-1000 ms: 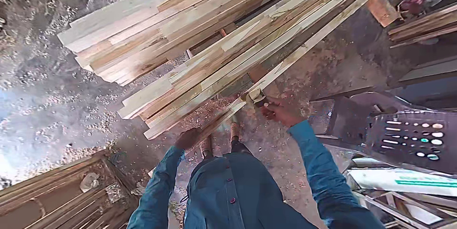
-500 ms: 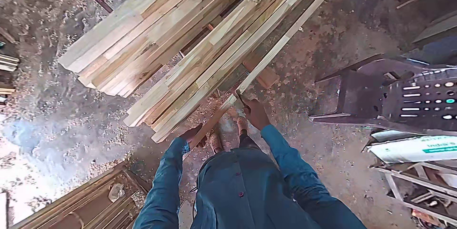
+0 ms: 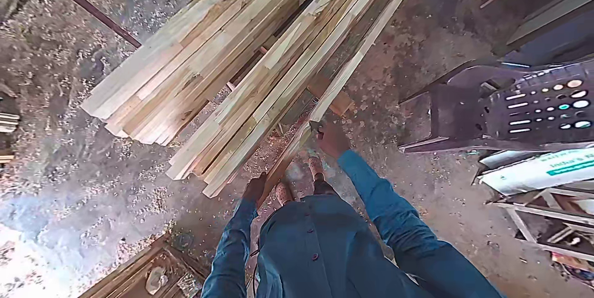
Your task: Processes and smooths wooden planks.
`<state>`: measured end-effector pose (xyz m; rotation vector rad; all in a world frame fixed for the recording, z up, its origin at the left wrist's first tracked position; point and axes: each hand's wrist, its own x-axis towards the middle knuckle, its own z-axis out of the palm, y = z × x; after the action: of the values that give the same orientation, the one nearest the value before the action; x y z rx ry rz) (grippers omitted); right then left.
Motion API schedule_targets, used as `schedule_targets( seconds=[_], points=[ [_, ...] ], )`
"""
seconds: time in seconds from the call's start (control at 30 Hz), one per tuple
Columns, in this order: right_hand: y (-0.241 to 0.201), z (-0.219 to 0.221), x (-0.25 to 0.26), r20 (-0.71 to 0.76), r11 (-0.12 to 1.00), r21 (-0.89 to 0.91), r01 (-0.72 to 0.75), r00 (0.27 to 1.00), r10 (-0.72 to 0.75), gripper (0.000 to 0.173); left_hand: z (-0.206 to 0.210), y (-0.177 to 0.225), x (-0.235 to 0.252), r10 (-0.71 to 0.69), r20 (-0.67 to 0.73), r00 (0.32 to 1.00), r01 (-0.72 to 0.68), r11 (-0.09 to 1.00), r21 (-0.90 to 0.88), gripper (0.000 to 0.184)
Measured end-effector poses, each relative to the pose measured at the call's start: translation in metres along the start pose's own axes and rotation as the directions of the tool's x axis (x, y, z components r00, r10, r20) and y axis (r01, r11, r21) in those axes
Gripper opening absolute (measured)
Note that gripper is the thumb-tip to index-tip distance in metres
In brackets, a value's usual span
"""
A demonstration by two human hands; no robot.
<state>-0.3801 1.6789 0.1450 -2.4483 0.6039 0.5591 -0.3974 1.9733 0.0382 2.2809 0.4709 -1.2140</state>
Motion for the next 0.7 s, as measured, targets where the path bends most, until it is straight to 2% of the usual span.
schedule_targets(
  seconds=[0.13, 0.2, 0.3, 0.37, 0.43, 0.5, 0.57, 0.63, 0.7],
  points=[
    [-0.039, 0.038, -0.05, 0.147, 0.999, -0.021, -0.04, 0.988, 0.043, 0.029, 0.002, -0.001, -0.007, 0.046, -0.01, 0.999, -0.046, 0.999, -0.011, 0.073],
    [-0.053, 0.055, -0.076, 0.215, 0.996, -0.083, -0.013, 0.976, 0.03, 0.029, 0.001, -0.003, -0.011, 0.105, 0.0, 0.994, -0.105, 0.994, 0.011, 0.077],
    [-0.057, 0.064, -0.097, 0.304, 0.991, -0.12, 0.065, 0.952, -0.026, 0.031, -0.012, -0.001, -0.023, 0.198, 0.006, 0.98, -0.195, 0.961, 0.195, 0.082],
    [-0.04, 0.065, -0.1, 0.349, 0.993, -0.006, 0.118, 0.931, -0.108, 0.032, -0.02, -0.005, -0.027, 0.155, 0.028, 0.987, -0.158, 0.972, 0.174, 0.092],
    [-0.014, 0.064, -0.103, 0.334, 0.973, 0.203, 0.108, 0.926, -0.173, 0.036, -0.023, -0.015, -0.021, 0.087, 0.11, 0.99, -0.084, 0.996, -0.037, 0.089],
    [0.006, 0.067, -0.11, 0.293, 0.894, 0.448, 0.018, 0.942, -0.165, 0.034, -0.027, -0.027, -0.007, 0.033, 0.275, 0.961, 0.062, 0.942, -0.331, 0.083],
    [0.019, 0.069, -0.116, 0.313, 0.771, 0.63, -0.097, 0.94, -0.137, 0.035, -0.027, -0.041, 0.004, 0.041, 0.377, 0.925, 0.132, 0.897, -0.422, 0.082],
    [0.022, 0.065, -0.117, 0.334, 0.698, 0.699, -0.158, 0.934, -0.123, 0.036, -0.035, -0.038, -0.004, 0.067, 0.322, 0.944, 0.082, 0.901, -0.426, 0.077],
    [0.023, 0.065, -0.114, 0.318, 0.718, 0.685, -0.127, 0.938, -0.137, 0.033, -0.04, -0.036, -0.005, 0.076, 0.265, 0.961, 0.039, 0.915, -0.401, 0.081]
  ],
)
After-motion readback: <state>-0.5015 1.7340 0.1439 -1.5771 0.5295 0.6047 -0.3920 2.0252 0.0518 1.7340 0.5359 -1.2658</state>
